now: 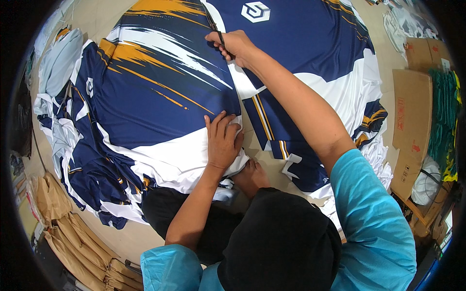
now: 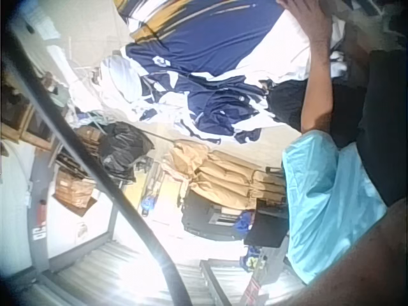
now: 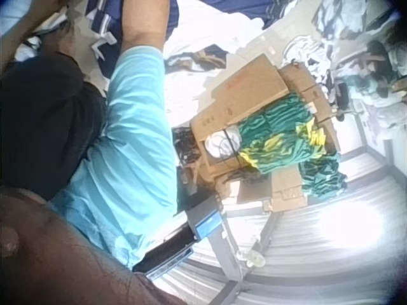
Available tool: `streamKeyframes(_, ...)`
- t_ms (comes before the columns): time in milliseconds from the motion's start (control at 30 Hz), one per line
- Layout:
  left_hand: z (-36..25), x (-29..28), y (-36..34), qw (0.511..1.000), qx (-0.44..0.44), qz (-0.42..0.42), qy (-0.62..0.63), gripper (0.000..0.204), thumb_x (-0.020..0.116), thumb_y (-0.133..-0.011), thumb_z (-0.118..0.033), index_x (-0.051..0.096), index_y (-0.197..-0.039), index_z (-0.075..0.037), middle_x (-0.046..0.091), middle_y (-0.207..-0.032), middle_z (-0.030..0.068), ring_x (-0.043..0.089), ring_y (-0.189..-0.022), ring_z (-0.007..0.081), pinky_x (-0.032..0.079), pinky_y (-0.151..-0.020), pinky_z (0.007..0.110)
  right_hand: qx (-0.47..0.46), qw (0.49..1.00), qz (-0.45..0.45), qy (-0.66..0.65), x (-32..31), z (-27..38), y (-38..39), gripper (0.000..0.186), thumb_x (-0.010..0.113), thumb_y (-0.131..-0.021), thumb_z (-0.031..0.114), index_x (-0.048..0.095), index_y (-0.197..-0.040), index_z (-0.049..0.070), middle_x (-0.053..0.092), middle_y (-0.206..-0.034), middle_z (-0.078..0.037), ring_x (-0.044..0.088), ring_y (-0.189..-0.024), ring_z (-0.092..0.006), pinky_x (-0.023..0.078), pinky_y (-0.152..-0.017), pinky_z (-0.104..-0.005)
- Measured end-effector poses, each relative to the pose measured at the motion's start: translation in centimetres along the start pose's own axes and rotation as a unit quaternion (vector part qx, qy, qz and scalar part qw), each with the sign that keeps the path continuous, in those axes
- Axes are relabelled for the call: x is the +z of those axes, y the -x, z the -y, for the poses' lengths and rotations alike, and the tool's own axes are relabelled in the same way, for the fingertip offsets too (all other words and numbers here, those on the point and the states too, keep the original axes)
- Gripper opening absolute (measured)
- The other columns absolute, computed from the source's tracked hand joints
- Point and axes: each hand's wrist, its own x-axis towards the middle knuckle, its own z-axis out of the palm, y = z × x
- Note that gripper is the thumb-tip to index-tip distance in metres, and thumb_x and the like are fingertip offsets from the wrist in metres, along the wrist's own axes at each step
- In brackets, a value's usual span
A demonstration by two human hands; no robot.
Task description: The person uses shears to cut along the edges of printed fabric panels spread on the floor, handling the fabric with both hands to position it for cutting.
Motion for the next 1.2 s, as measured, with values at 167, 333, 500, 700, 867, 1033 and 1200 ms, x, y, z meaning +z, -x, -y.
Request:
streamKeyframes(167, -0.1, 0.0, 0.0, 1.000, 0.000, 0.001, -0.002, 0.019, 0.080, -0.095, -0.015, 0.068, -0.108, -0.009, 0.065, -0.138, 0.0119, 0.052, -0.146, 0.0391, 0.023, -0.130, 0.074, -0.005, 1.000, 0.003, 0.001, 0.0, -0.3, -0.4, 0.036, 0.092, -0.077, 0.032, 0.071, -0.076, 0.004, 0.061, -0.070, -0.002, 0.053, -0.056, -0.0095, 0.039, -0.047, -0.0261)
streamKeyframes(333, 0.0, 0.1, -0.1, 1.000, 0.001, -0.003, 0.001, 0.020, 0.081, -0.093, -0.016, 0.069, -0.108, -0.010, 0.065, -0.138, 0.0112, 0.053, -0.146, 0.0382, 0.022, -0.129, 0.075, -0.005, 1.000, 0.005, 0.011, -0.2, -0.5, -1.1, 0.034, 0.092, -0.077, 0.030, 0.072, -0.075, 0.003, 0.062, -0.069, -0.003, 0.054, -0.056, -0.0096, 0.040, -0.047, -0.0264)
streamKeyframes(500, 0.2, 0.1, 0.2, 1.000, 0.000, -0.001, -0.001, 0.020, 0.081, -0.092, -0.016, 0.069, -0.108, -0.010, 0.065, -0.138, 0.0110, 0.053, -0.145, 0.0381, 0.022, -0.129, 0.075, -0.008, 1.000, 0.005, 0.006, 0.0, 0.0, -0.7, 0.033, 0.092, -0.078, 0.029, 0.072, -0.075, 0.002, 0.062, -0.069, -0.003, 0.054, -0.055, -0.0096, 0.039, -0.046, -0.0256)
streamKeyframes(700, 0.0, -0.1, 0.0, 1.000, 0.003, 0.002, 0.003, 0.023, 0.080, -0.092, -0.012, 0.067, -0.110, -0.009, 0.065, -0.138, 0.0116, 0.052, -0.146, 0.0394, 0.022, -0.130, 0.075, -0.011, 1.000, -0.002, 0.007, 0.1, 1.0, -1.0, 0.034, 0.092, -0.079, 0.031, 0.073, -0.077, 0.003, 0.062, -0.070, -0.002, 0.054, -0.055, -0.0085, 0.038, -0.046, -0.0247)
streamKeyframes(867, -0.1, -0.2, 0.0, 1.000, 0.001, 0.005, 0.003, 0.023, 0.080, -0.093, -0.012, 0.067, -0.111, -0.009, 0.065, -0.137, 0.0119, 0.052, -0.146, 0.0399, 0.023, -0.130, 0.075, -0.013, 1.000, 0.000, 0.008, 0.3, 1.2, -1.3, 0.033, 0.092, -0.079, 0.030, 0.072, -0.076, 0.003, 0.063, -0.070, -0.002, 0.054, -0.055, -0.0082, 0.039, -0.046, -0.0242)
streamKeyframes(1033, -0.1, -0.2, -0.1, 1.000, 0.005, -0.003, 0.000, 0.021, 0.080, -0.094, -0.013, 0.067, -0.110, -0.008, 0.066, -0.136, 0.0120, 0.053, -0.145, 0.0402, 0.023, -0.130, 0.074, -0.014, 1.000, 0.008, 0.002, 0.3, 1.1, -1.8, 0.031, 0.092, -0.079, 0.027, 0.072, -0.076, 0.003, 0.063, -0.070, -0.002, 0.054, -0.055, -0.0083, 0.038, -0.046, -0.0244)
streamKeyframes(1200, -0.2, -0.2, -0.1, 1.000, 0.002, 0.001, -0.003, 0.020, 0.080, -0.095, -0.013, 0.067, -0.109, -0.008, 0.066, -0.136, 0.0120, 0.054, -0.145, 0.0397, 0.023, -0.130, 0.074, -0.019, 1.000, 0.013, 0.000, 0.2, 0.8, -2.2, 0.031, 0.092, -0.078, 0.026, 0.071, -0.076, 0.003, 0.062, -0.069, -0.002, 0.054, -0.055, -0.0087, 0.039, -0.046, -0.0248)
